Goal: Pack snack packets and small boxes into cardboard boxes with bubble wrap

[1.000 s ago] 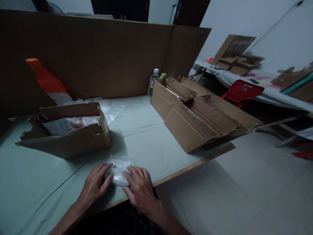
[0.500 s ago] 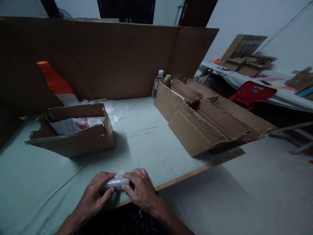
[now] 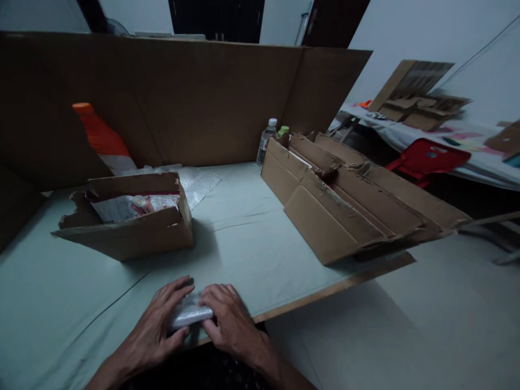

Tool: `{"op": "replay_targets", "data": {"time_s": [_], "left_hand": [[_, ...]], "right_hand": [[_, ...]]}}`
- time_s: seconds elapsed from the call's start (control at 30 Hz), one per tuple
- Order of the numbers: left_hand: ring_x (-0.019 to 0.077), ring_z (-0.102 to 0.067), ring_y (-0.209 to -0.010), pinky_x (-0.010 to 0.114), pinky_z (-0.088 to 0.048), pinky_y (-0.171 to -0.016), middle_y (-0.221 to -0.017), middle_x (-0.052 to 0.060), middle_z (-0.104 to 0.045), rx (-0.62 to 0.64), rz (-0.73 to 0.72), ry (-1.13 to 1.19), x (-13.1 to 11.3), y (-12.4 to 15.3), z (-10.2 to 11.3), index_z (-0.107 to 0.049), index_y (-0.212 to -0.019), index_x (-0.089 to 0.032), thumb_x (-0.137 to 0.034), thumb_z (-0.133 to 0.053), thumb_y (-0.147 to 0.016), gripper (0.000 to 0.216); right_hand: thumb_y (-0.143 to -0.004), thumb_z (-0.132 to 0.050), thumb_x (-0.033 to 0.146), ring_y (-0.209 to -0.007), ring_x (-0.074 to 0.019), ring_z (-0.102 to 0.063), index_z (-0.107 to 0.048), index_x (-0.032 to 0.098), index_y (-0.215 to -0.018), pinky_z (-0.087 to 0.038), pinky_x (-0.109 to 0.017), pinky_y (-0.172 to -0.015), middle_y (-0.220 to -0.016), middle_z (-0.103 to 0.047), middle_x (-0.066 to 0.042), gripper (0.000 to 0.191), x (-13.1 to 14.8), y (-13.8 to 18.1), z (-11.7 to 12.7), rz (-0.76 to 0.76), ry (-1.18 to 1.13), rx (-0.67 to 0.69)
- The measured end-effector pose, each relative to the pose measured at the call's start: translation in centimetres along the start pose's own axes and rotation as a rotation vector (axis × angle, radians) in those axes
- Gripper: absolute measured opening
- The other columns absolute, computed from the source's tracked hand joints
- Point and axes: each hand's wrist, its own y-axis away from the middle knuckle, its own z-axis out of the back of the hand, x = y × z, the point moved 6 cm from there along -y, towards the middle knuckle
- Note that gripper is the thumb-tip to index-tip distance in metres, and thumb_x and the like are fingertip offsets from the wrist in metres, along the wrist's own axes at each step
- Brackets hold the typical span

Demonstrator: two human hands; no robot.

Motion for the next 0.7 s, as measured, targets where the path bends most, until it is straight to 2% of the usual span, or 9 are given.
{"op": "replay_targets", "data": {"time_s": [0.1, 0.23, 0.33, 0.43, 0.5, 0.6, 0.7], "left_hand": [[0.0347, -0.056, -0.126, 0.052, -0.051, -0.101, -0.143, 0.016, -0.054, 0.026, -0.050, 0.039, -0.1, -0.1, 0.5, -0.036, -0.152, -0.028, -0.047, -0.070, -0.082, 0.080], [0.0300, -0.063, -0.109, 0.045, -0.056, -0.093, -0.125, 0.012, -0.066, 0.053, -0.050, 0.105, 0.1, -0.3, 0.2, -0.037, -0.151, -0.029, -0.049, -0.074, -0.079, 0.084], [0.0264, -0.066, -0.103, 0.042, -0.057, -0.089, -0.121, 0.010, -0.068, 0.051, -0.002, 0.161, 0.3, -0.4, -0.6, -0.041, -0.148, -0.030, -0.037, -0.071, -0.082, 0.073], [0.0237, -0.067, -0.102, 0.039, -0.056, -0.089, -0.124, 0.009, -0.066, 0.029, 0.065, 0.244, 0.2, -0.8, -1.1, -0.044, -0.144, -0.029, -0.026, -0.065, -0.083, 0.064], [0.0229, -0.066, -0.100, 0.037, -0.056, -0.087, -0.118, 0.008, -0.067, 0.027, 0.105, 0.294, -0.2, -1.3, -1.2, -0.050, -0.139, -0.026, -0.020, -0.062, -0.082, 0.058], [0.0217, -0.065, -0.094, 0.034, -0.054, -0.083, -0.103, 0.005, -0.067, 0.042, 0.152, 0.345, -0.9, -2.2, -1.2, -0.062, -0.120, -0.024, -0.016, -0.058, -0.078, 0.043], [0.0216, -0.063, -0.091, 0.034, -0.052, -0.081, -0.099, 0.004, -0.066, 0.019, 0.211, 0.425, -1.0, -2.7, -1.2, -0.063, -0.105, -0.022, -0.017, -0.057, -0.076, 0.030]], "right_hand": [[-0.073, -0.055, 0.001, -0.109, -0.0213, -0.057, -0.060, 0.023, -0.106, -0.048, -0.036, -0.096, -0.124, -0.058, -0.005, 0.040, 0.4, 0.0, 0.1, -0.008, -0.024, 0.046], [-0.073, -0.057, 0.003, -0.111, -0.0205, -0.059, -0.061, 0.023, -0.104, -0.050, -0.033, -0.096, -0.132, -0.054, -0.006, 0.038, 1.0, 0.0, 0.5, 0.004, -0.041, 0.103], [-0.075, -0.057, 0.004, -0.112, -0.0202, -0.059, -0.061, 0.023, -0.102, -0.051, -0.034, -0.097, -0.128, -0.056, -0.005, 0.034, 1.0, -0.1, 0.8, 0.002, -0.037, 0.104], [-0.076, -0.057, 0.003, -0.116, -0.0204, -0.058, -0.062, 0.022, -0.103, -0.049, -0.036, -0.101, -0.128, -0.057, -0.005, 0.034, 1.0, -0.3, 1.6, 0.015, -0.008, 0.046], [-0.078, -0.056, 0.002, -0.118, -0.0206, -0.057, -0.062, 0.023, -0.109, -0.048, -0.037, -0.103, -0.131, -0.058, -0.006, 0.038, 1.5, -0.6, 2.5, 0.052, 0.029, 0.002], [-0.079, -0.056, 0.001, -0.116, -0.0202, -0.057, -0.060, 0.025, -0.121, -0.047, -0.038, -0.104, -0.130, -0.059, -0.005, 0.049, 2.8, -1.5, 3.7, 0.122, 0.078, -0.047], [-0.079, -0.056, 0.002, -0.114, -0.0201, -0.058, -0.058, 0.026, -0.127, -0.048, -0.038, -0.101, -0.127, -0.061, -0.005, 0.054, 4.1, -2.5, 3.8, 0.178, 0.104, -0.042]]}}
